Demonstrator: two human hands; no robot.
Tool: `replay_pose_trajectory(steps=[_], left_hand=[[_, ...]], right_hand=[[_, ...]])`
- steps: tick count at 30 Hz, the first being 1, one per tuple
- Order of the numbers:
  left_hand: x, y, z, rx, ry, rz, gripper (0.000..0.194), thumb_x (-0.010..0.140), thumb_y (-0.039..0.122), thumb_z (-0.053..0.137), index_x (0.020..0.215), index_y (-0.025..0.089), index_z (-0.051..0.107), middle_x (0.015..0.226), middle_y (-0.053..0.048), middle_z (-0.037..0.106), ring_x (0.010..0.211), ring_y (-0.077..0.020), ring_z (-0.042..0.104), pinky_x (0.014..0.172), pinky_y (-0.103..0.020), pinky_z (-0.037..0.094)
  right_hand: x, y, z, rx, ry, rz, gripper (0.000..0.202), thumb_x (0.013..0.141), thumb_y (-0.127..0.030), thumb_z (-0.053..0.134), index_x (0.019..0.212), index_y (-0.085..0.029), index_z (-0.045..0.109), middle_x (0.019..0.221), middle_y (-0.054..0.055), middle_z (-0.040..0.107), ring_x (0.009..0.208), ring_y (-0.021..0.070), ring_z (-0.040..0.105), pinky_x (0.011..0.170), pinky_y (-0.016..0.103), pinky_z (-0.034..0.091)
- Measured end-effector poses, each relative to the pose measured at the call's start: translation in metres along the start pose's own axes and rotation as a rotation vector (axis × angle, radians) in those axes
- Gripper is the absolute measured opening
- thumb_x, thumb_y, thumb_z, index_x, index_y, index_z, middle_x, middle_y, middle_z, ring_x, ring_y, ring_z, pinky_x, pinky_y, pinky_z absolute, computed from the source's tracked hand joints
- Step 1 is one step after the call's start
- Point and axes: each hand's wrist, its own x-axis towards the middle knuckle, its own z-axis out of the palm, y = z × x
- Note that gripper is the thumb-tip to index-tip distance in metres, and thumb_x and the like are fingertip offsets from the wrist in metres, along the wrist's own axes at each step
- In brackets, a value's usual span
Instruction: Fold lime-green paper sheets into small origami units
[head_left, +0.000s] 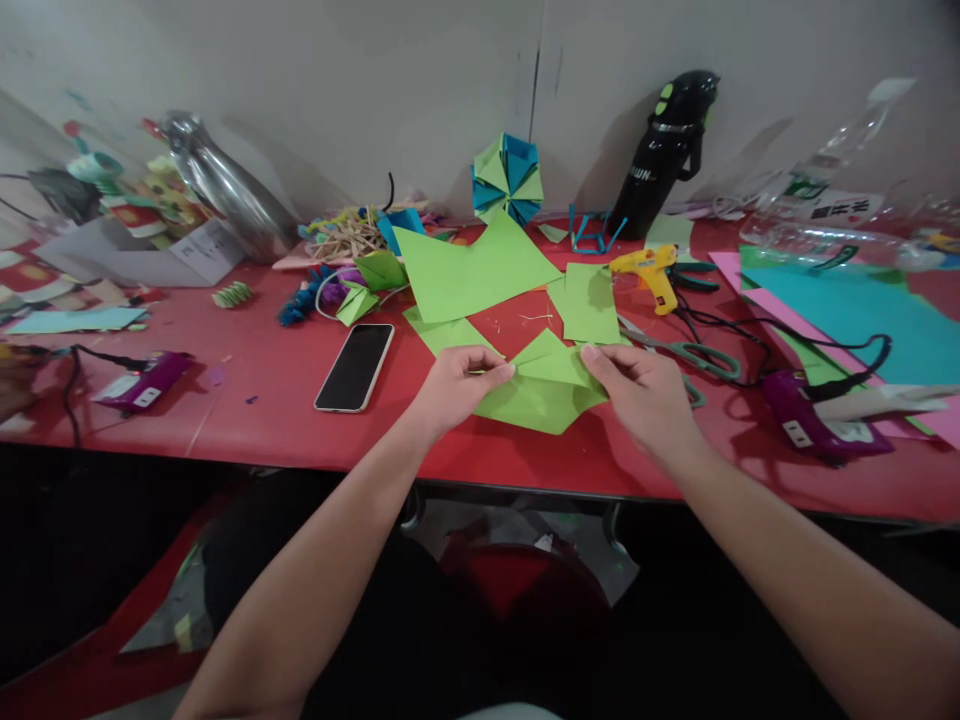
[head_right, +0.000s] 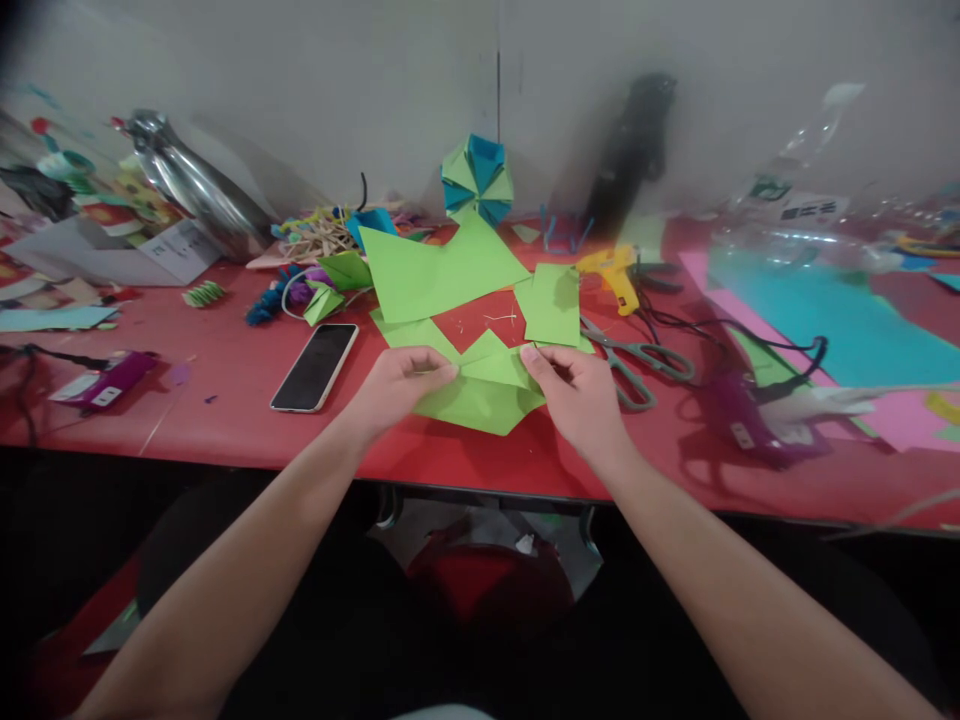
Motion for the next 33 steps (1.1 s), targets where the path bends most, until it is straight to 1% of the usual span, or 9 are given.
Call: replay_pose_trajectory(steps=[2,6,8,11,16,20,24,29,33], left_hand=[[-0.001,0.001,0.0,-0.041,0.011,-0.007,0.028,0.077,0.043,0.076,0.073,0.016,0.069,0.072,-0.002,0.067,0.066,-0.0131,0.057,0.062,-0.025,0.043],[-0.002,0.002,-0.001,-0.119,0.06,-0.001,0.027,0.077,0.041,0.076,0.072,0.016,0.067,0.071,-0.001,0.064,0.066,-0.0117,0.054,0.065,-0.026,0.043],[-0.002,0.002,-0.001,-0.135,0.075,-0.014,0.027,0.076,0.041,0.076,0.073,0.016,0.068,0.072,-0.001,0.064,0.068,-0.0126,0.055,0.067,-0.026,0.043],[-0.002,0.001,-0.001,-0.158,0.08,-0.053,0.027,0.075,0.041,0.077,0.071,0.016,0.068,0.072,-0.001,0.064,0.069,-0.0132,0.055,0.067,-0.027,0.042],[-0.002,0.001,0.002,-0.231,0.1,-0.089,0.023,0.073,0.037,0.079,0.07,0.016,0.069,0.07,0.0,0.063,0.068,-0.012,0.053,0.067,-0.027,0.04],[-0.001,0.001,0.005,-0.262,0.133,-0.101,0.021,0.072,0.035,0.079,0.07,0.017,0.069,0.07,0.0,0.063,0.069,-0.013,0.054,0.068,-0.028,0.04],[0.0,-0.001,0.005,-0.258,0.157,-0.098,0.02,0.073,0.034,0.078,0.07,0.017,0.069,0.069,0.0,0.062,0.067,-0.0132,0.053,0.065,-0.027,0.038],[-0.003,-0.003,0.008,-0.284,0.128,-0.09,0.02,0.075,0.035,0.076,0.07,0.017,0.068,0.067,0.0,0.06,0.064,-0.012,0.05,0.061,-0.026,0.035],[-0.005,-0.006,0.013,-0.296,0.118,-0.089,0.022,0.078,0.037,0.074,0.072,0.017,0.069,0.069,0.0,0.061,0.064,-0.0123,0.05,0.062,-0.027,0.036]], right_hand=[[0.001,0.0,0.0,0.052,-0.051,0.003,0.032,0.085,-0.054,0.07,0.087,-0.023,0.078,0.082,0.003,0.073,0.077,0.019,0.064,0.071,0.033,0.05],[0.003,0.001,0.0,0.31,-0.297,0.093,0.03,0.081,-0.05,0.076,0.094,-0.023,0.077,0.097,0.005,0.076,0.088,0.0218,0.069,0.083,0.037,0.056],[0.003,0.003,0.0,0.346,-0.325,0.128,0.029,0.077,-0.047,0.08,0.094,-0.023,0.078,0.1,0.006,0.077,0.092,0.0234,0.07,0.088,0.04,0.057],[0.003,0.004,0.0,0.409,-0.28,0.185,0.027,0.076,-0.044,0.082,0.092,-0.022,0.079,0.098,0.006,0.077,0.092,0.0227,0.071,0.09,0.04,0.057],[0.004,0.005,0.001,0.485,-0.219,0.28,0.026,0.075,-0.043,0.084,0.088,-0.022,0.08,0.092,0.006,0.078,0.086,0.0215,0.072,0.084,0.04,0.061],[0.004,0.003,0.004,0.486,-0.168,0.236,0.026,0.075,-0.043,0.083,0.089,-0.021,0.081,0.087,0.006,0.078,0.082,0.0226,0.073,0.084,0.042,0.061],[0.003,0.001,0.007,0.465,-0.114,0.181,0.023,0.078,-0.043,0.08,0.087,-0.022,0.081,0.086,0.005,0.076,0.084,0.0228,0.072,0.081,0.041,0.06],[-0.001,0.0,0.012,0.548,-0.008,0.163,0.016,0.079,-0.041,0.079,0.082,-0.025,0.079,0.086,0.003,0.076,0.081,0.0214,0.071,0.071,0.036,0.06],[-0.002,0.003,0.015,0.561,0.01,0.159,0.016,0.08,-0.041,0.078,0.083,-0.026,0.078,0.088,0.003,0.076,0.082,0.022,0.071,0.068,0.035,0.06]])
